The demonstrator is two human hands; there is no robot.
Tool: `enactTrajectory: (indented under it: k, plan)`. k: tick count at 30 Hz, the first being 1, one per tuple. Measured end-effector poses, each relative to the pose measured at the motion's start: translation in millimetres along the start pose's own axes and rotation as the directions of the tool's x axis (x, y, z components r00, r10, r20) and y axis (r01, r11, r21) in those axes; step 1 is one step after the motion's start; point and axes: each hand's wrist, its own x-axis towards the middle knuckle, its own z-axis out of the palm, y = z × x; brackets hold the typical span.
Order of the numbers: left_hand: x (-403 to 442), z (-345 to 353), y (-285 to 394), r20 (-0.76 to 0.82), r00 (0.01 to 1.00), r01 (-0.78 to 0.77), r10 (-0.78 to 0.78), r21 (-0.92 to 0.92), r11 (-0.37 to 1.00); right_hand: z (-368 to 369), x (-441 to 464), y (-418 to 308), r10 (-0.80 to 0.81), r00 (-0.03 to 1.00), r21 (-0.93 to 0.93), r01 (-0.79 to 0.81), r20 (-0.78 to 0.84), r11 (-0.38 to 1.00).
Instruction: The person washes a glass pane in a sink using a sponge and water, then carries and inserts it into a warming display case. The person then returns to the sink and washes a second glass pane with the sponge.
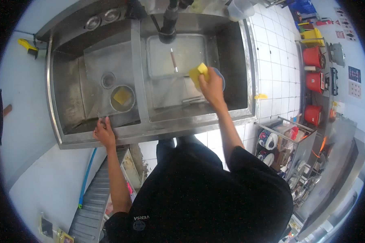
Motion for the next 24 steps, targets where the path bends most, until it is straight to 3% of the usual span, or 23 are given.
enactTrajectory:
  k: [2, 4, 6, 8, 9, 13, 18, 24]
  plan:
    - [-0.5, 0.6, -2.3, 0.026, 0.999, 0.023, -0.024, 0.024, 0.999, -51.9, -13.9, -50.4, -0.153, 0.985, 0.073, 0.147, 0.083, 0.986]
    - [-1.1, 3.5, -3.2, 0.028, 0.999, 0.02, -0.021, 0.034, 0.999, -95.8, -31.5, -104.0, -0.373, 0.905, 0.14, 0.35, 0.204, 0.926]
    - [-3.1, 4.3, -6.8, 0.004, 1.0, 0.008, -0.008, 0.038, 0.999, -126.5, -42.3, -138.6, -0.676, 0.688, 0.239, 0.633, 0.262, 0.737]
    - [-3.2, 6.0, -9.1, -0.03, 0.999, -0.008, 0.01, 0.041, 0.999, -157.3, -51.1, -180.7, -0.846, 0.457, 0.256, 0.814, 0.274, 0.522]
    - [-4.0, 6.7, -10.7, -0.046, 0.999, -0.016, 0.018, 0.043, 0.999, -161.7, -53.4, -194.2, -0.916, 0.37, 0.295, 0.868, 0.151, 0.399]
    - [-5.1, 4.6, -8.7, -0.079, 0.997, -0.02, 0.025, 0.061, 0.998, -196.1, -60.6, -235.0, -0.984, 0.171, 0.344, 0.922, 0.041, 0.175]
    - [-6.8, -11.8, 2.4, -0.015, 0.999, 0.041, -0.041, 0.02, 0.999, -212.4, -75.5, -264.0, -0.996, 0.082, 0.377, 0.924, -0.044, 0.059]
    - [-7.4, 4.2, -13.6, -0.16, 0.986, -0.043, 0.048, 0.033, 0.999, -227.8, -88.3, -280.4, -0.995, 0.008, 0.434, 0.9, -0.099, -0.036]
